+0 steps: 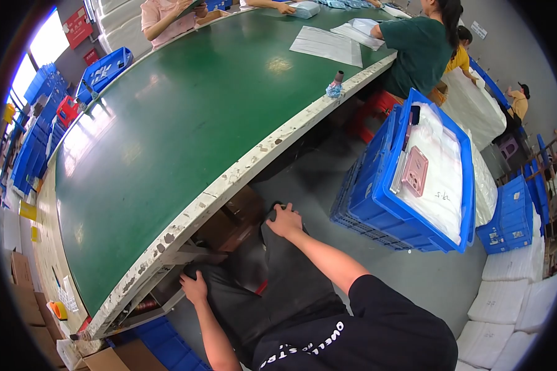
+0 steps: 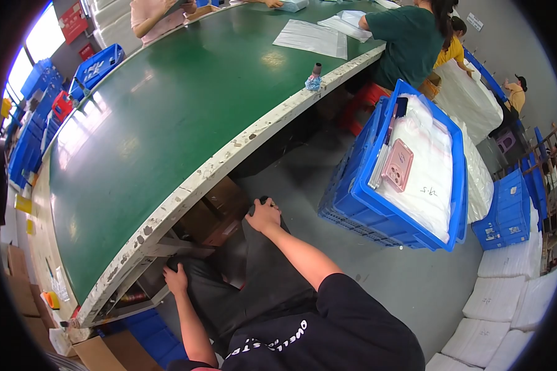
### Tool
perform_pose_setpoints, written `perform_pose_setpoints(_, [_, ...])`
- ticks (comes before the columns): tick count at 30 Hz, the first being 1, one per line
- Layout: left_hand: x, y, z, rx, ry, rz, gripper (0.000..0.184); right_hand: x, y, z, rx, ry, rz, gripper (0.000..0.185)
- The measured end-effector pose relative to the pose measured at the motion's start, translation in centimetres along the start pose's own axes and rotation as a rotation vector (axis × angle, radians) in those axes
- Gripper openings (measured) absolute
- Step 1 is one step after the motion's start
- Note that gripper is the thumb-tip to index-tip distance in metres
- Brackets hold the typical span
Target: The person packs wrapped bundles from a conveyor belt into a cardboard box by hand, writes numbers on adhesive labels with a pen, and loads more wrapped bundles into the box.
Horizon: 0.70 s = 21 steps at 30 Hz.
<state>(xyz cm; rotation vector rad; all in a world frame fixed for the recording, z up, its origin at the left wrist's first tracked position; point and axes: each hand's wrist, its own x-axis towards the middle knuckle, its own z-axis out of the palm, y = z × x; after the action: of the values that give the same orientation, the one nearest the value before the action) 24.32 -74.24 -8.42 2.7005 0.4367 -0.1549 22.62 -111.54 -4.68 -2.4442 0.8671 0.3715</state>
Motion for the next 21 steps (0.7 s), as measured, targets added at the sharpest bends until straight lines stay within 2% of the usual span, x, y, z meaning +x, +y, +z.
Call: perform_pose_setpoints(21, [-0.20,0.29,-0.32,-0.006,0.000,-0.007,0.073,-0.10,0.00,-0.10,0.004,0.000,0.000,0.068])
